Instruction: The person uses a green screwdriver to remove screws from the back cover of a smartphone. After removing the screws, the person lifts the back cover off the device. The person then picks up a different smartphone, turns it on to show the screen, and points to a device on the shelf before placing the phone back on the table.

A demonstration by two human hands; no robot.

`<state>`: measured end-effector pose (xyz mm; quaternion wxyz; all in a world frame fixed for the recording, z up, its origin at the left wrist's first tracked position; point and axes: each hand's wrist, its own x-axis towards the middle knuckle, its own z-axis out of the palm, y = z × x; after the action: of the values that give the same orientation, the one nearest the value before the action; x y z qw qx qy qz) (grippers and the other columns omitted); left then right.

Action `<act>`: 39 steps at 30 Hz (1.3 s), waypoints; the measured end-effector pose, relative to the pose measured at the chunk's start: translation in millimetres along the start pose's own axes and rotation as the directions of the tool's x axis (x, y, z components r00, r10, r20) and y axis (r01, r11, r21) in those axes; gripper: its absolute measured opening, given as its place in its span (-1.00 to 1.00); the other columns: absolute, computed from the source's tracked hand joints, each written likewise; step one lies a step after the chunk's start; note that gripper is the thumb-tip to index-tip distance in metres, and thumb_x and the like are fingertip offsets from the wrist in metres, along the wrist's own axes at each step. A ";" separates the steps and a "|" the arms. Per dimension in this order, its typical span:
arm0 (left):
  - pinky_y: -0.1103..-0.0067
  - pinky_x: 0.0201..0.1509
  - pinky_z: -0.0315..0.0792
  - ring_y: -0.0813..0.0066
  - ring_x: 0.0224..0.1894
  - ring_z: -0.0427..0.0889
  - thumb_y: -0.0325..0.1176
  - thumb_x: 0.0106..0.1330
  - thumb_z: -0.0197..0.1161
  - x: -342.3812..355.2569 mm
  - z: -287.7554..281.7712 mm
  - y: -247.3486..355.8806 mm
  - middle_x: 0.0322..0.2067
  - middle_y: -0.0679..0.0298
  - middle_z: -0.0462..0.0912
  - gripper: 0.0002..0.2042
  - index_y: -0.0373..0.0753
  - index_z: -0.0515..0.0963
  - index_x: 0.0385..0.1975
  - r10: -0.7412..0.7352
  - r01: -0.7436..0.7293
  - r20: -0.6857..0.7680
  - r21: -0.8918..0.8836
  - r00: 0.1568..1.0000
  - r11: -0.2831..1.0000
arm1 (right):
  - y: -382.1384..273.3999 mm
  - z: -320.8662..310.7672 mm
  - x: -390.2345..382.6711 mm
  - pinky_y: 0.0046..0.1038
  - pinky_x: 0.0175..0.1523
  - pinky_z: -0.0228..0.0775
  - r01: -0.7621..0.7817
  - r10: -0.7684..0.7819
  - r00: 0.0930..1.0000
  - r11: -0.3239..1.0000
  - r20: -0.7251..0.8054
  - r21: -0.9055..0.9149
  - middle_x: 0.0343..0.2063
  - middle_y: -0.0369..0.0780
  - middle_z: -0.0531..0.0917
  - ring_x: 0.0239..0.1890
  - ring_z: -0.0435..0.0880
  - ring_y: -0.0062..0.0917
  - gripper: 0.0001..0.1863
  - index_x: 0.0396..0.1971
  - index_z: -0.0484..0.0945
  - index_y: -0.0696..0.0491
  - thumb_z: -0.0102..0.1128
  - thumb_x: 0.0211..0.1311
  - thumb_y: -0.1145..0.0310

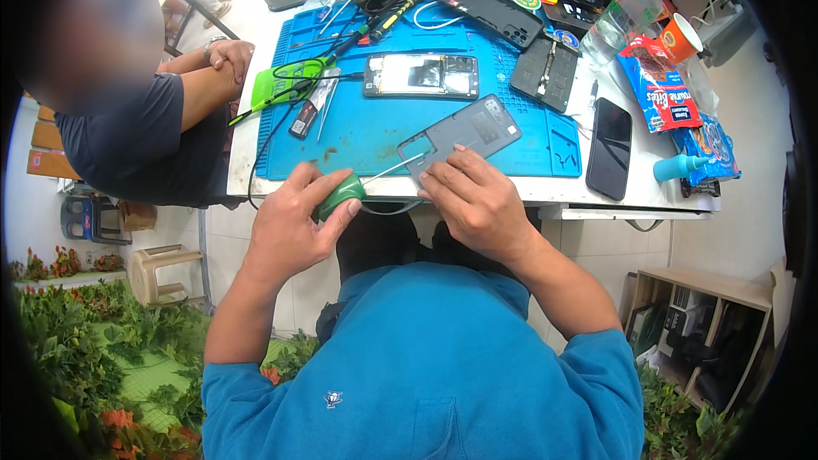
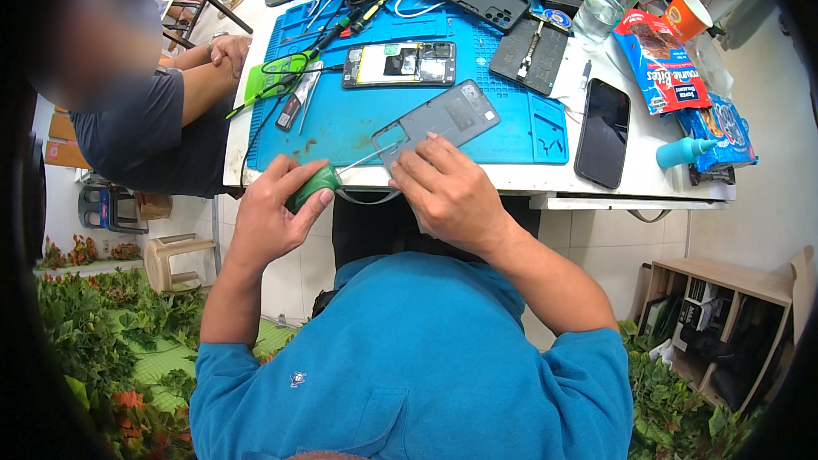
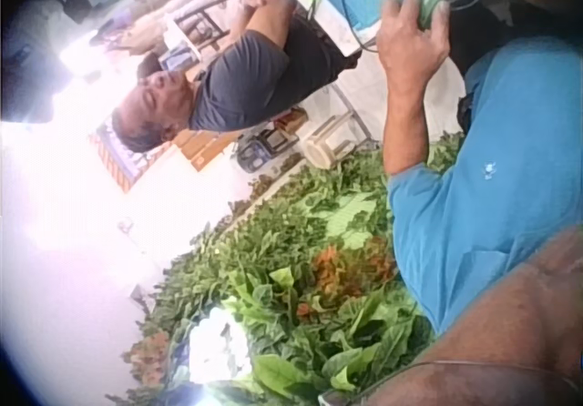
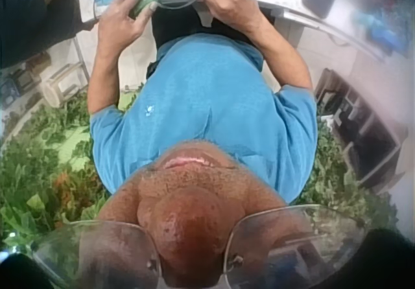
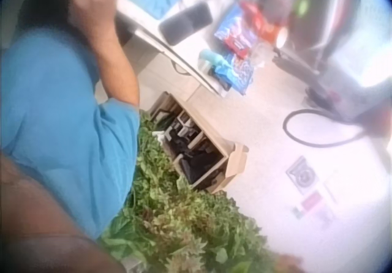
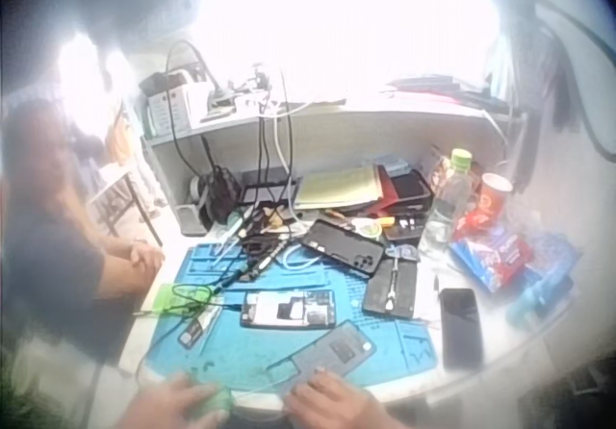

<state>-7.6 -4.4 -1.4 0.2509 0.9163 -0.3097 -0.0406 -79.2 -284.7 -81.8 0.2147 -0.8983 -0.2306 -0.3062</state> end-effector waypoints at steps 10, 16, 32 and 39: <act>0.31 -0.14 0.59 0.09 -0.24 0.72 -0.22 0.47 0.52 -1.9 -3.1 -4.7 -0.23 0.07 0.66 -0.63 -0.23 0.79 0.18 -0.026 0.026 -0.055 -0.001 0.998 1.000 | -0.6 -0.3 -0.3 -0.05 0.37 0.69 -0.011 0.011 1.000 1.000 -0.001 0.009 -0.09 -0.15 0.78 0.03 0.77 -0.25 -0.73 -0.05 0.82 0.20 0.51 0.31 0.41; 0.31 -0.11 0.59 0.10 -0.22 0.73 -0.20 0.48 0.52 -9.6 -3.4 -13.3 -0.22 0.06 0.68 -0.62 -0.25 0.79 0.18 -0.063 0.063 -0.073 -0.002 0.995 0.998 | -1.3 4.6 -2.9 -0.06 0.38 0.69 -0.010 0.010 1.000 1.000 -0.018 -0.011 -0.08 -0.14 0.79 0.10 0.80 -0.24 -0.77 -0.07 0.82 0.19 0.49 0.35 0.40; 0.30 -0.08 0.62 0.06 -0.19 0.76 -0.25 0.45 0.53 -14.6 -5.3 -9.0 -0.20 0.05 0.70 -0.62 -0.25 0.79 0.19 -0.039 0.039 -0.049 -0.006 0.998 0.999 | -3.5 -12.8 2.4 0.01 0.48 0.56 -0.105 0.105 0.994 0.994 0.014 0.004 0.09 -0.03 0.71 0.27 0.71 -0.07 -0.59 0.05 0.73 0.15 0.55 0.33 0.23; 0.30 -0.12 0.62 0.07 -0.22 0.75 -0.21 0.46 0.53 -13.3 -7.2 -9.0 -0.22 0.06 0.69 -0.62 -0.24 0.79 0.18 -0.032 0.033 -0.067 0.014 0.997 0.999 | -2.7 -10.3 3.7 0.03 0.51 0.49 -0.129 0.132 0.988 0.991 0.086 -0.035 0.11 0.02 0.68 0.30 0.66 -0.02 -0.61 0.09 0.69 0.13 0.50 0.37 0.25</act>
<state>-11.8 12.7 -0.5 0.2536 0.9239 -0.2863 -0.0119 -82.7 -286.9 -71.3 0.2107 -0.9272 -0.1761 -0.2549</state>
